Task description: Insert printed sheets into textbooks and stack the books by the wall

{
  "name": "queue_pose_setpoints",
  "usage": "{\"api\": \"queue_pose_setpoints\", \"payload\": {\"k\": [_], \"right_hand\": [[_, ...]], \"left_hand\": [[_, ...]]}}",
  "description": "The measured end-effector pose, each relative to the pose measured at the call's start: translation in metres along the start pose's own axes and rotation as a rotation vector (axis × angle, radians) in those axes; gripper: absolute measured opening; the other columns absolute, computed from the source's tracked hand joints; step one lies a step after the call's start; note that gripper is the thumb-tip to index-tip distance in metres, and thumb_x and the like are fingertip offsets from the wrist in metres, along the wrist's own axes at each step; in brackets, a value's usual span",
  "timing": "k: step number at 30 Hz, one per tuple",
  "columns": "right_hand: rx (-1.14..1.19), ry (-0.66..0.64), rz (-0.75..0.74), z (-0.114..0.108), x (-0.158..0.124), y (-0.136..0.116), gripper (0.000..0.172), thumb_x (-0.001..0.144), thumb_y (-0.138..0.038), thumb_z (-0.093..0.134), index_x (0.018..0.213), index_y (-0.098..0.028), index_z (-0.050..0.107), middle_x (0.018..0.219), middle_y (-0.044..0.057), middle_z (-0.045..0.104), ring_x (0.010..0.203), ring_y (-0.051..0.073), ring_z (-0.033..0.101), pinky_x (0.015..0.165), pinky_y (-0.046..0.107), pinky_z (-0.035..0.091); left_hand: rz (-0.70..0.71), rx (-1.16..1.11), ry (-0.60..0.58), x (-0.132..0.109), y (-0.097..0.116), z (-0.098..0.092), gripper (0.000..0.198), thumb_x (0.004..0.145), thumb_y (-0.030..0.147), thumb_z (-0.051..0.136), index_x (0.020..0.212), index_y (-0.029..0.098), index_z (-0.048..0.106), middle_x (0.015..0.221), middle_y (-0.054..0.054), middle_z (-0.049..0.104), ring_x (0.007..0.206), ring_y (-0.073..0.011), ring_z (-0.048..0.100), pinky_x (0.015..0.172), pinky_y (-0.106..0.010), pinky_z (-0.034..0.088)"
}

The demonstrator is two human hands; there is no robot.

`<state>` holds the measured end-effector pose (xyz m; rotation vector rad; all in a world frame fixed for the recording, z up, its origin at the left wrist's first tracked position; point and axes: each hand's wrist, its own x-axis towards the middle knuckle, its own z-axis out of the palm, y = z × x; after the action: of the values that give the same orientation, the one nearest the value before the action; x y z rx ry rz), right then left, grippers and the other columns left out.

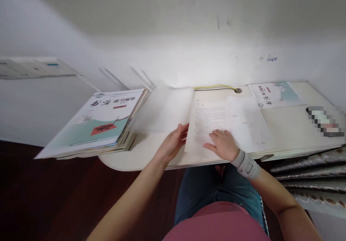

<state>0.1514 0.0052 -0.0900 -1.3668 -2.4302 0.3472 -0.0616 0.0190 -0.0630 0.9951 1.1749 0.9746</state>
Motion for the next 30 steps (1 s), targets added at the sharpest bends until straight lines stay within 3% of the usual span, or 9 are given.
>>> {"api": "queue_pose_setpoints", "payload": {"k": [4,6,8,12,17,20,22,26,30], "right_hand": [[0.599,-0.047,0.091,-0.033,0.03,-0.002,0.047,0.095,-0.049,0.029,0.104,-0.017,0.063,0.1,0.01,0.07,0.09,0.021,0.067,0.075,0.035,0.055],[0.818,-0.116,0.161,-0.043,0.044,-0.002,0.039,0.09,-0.048,0.043,0.096,-0.016,0.063,0.087,0.007,0.069,0.076,0.018,0.067,0.059,0.027,0.056],[0.923,-0.138,0.207,-0.048,0.051,0.0,0.026,0.082,-0.04,0.057,0.089,-0.015,0.062,0.076,0.003,0.067,0.068,0.016,0.065,0.052,0.024,0.053],[1.007,0.022,0.222,-0.052,0.047,0.011,0.014,0.069,-0.02,0.06,0.081,-0.015,0.065,0.073,0.0,0.068,0.072,0.017,0.064,0.066,0.029,0.055],[1.337,0.241,0.381,-0.088,0.016,0.043,0.026,0.065,-0.023,0.062,0.09,-0.018,0.067,0.083,0.001,0.072,0.079,0.02,0.067,0.078,0.036,0.054],[1.363,0.348,0.467,-0.111,-0.012,0.073,0.031,0.064,-0.024,0.064,0.095,-0.019,0.066,0.091,0.002,0.073,0.085,0.021,0.067,0.081,0.036,0.053],[1.313,0.342,0.533,-0.116,-0.032,0.093,0.033,0.066,-0.025,0.061,0.098,-0.019,0.066,0.093,0.003,0.073,0.086,0.022,0.067,0.08,0.038,0.053],[1.223,0.271,0.595,-0.099,-0.059,0.127,0.033,0.067,-0.024,0.055,0.097,-0.018,0.067,0.091,0.005,0.073,0.085,0.024,0.068,0.079,0.038,0.054],[1.018,0.174,0.574,-0.078,-0.068,0.15,0.034,0.073,-0.026,0.05,0.1,-0.016,0.067,0.094,0.009,0.072,0.088,0.025,0.066,0.082,0.041,0.052]], "left_hand": [[0.243,0.308,-0.071,-0.006,-0.007,0.034,0.073,0.087,0.068,0.024,0.138,0.02,0.044,0.144,-0.011,0.042,0.129,-0.0275,0.042,0.101,-0.043,0.04],[0.347,0.396,-0.093,-0.006,-0.013,0.045,0.074,0.087,0.069,0.024,0.139,0.019,0.043,0.147,-0.01,0.038,0.135,-0.0268,0.033,0.107,-0.042,0.033],[0.38,0.395,-0.105,-0.003,-0.019,0.05,0.073,0.089,0.067,0.021,0.139,0.018,0.043,0.149,-0.01,0.035,0.137,-0.0253,0.03,0.109,-0.04,0.032],[0.4,0.423,-0.119,0.004,-0.033,0.045,0.07,0.093,0.057,0.005,0.14,0.019,0.04,0.151,-0.009,0.032,0.137,-0.0213,0.032,0.108,-0.038,0.034],[0.496,1.092,-0.028,0.006,-0.055,0.03,0.066,0.092,0.057,0.027,0.142,0.016,0.037,0.149,-0.016,0.032,0.14,-0.03,0.023,0.112,-0.053,0.018],[0.484,1.424,-0.016,0.0,-0.063,0.022,0.061,0.09,0.052,0.038,0.139,0.016,0.043,0.148,-0.018,0.033,0.139,-0.0353,0.022,0.11,-0.058,0.016],[0.474,1.52,-0.021,-0.003,-0.063,0.018,0.06,0.09,0.051,0.041,0.139,0.015,0.043,0.148,-0.018,0.032,0.139,-0.0356,0.023,0.109,-0.058,0.018],[0.504,1.527,-0.008,-0.001,-0.055,0.027,0.06,0.091,0.052,0.038,0.138,0.015,0.043,0.148,-0.018,0.032,0.139,-0.033,0.024,0.11,-0.054,0.021],[0.566,1.471,-0.12,0.012,-0.046,0.057,0.066,0.092,0.053,0.034,0.141,0.01,0.037,0.148,-0.019,0.032,0.139,-0.0299,0.025,0.112,-0.049,0.019]]}}
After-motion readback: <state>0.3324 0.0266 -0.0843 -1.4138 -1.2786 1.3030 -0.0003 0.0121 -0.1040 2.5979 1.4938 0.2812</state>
